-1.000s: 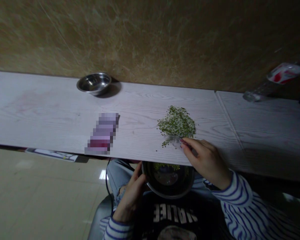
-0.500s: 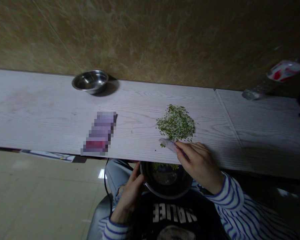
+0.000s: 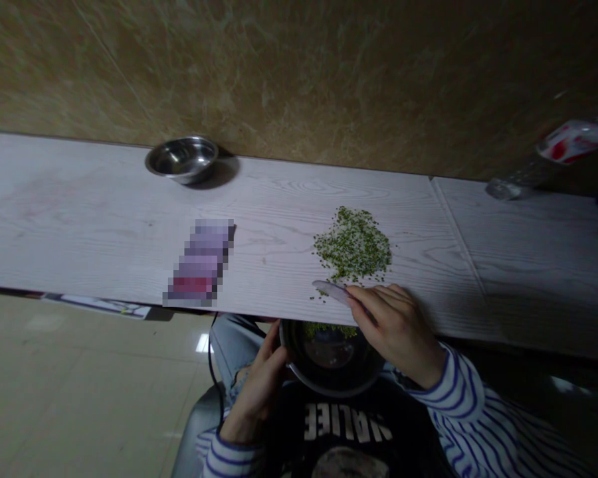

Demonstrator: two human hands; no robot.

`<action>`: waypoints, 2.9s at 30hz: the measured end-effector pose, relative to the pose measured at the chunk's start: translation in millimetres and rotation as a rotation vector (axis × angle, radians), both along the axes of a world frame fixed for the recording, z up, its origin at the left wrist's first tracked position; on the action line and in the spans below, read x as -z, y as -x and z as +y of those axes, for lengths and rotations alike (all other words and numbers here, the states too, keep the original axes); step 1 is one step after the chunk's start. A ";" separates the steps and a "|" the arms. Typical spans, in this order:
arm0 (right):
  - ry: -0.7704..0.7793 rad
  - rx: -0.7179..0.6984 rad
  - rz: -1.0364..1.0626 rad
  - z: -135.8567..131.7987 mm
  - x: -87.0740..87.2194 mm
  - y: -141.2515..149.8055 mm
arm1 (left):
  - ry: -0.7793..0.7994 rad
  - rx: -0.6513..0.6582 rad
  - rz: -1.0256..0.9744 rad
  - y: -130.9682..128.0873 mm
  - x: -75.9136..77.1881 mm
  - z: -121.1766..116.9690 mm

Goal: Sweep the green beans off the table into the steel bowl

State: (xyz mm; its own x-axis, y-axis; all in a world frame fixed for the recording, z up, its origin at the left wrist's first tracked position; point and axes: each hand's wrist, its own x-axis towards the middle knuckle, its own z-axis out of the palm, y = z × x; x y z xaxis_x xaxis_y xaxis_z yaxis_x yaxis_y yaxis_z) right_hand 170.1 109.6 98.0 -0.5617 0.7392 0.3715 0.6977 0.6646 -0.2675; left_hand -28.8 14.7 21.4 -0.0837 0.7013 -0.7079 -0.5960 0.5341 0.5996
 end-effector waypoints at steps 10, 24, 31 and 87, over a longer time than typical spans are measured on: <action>-0.014 -0.002 0.000 9.8 0.8 10.3 | -0.048 0.009 0.045 30.3 0.1 -7.4; 0.099 -0.176 -0.011 -5.3 -6.9 12.4 | -0.139 0.098 0.092 43.0 -3.2 -10.5; 0.145 -0.200 0.015 -22.8 -9.6 2.8 | -0.166 0.110 0.061 38.0 0.8 -12.3; 0.066 0.047 0.011 -2.9 2.2 -64.1 | -0.087 0.183 -0.071 -10.7 4.5 -1.2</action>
State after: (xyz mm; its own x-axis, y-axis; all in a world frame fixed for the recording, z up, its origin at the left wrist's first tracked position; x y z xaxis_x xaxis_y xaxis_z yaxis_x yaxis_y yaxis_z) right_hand 234.2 106.7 95.9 -0.5219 0.7876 0.3276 0.7244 0.6120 -0.3173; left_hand -18.1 13.5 16.9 0.0988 0.7592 -0.6433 -0.5364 0.5851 0.6082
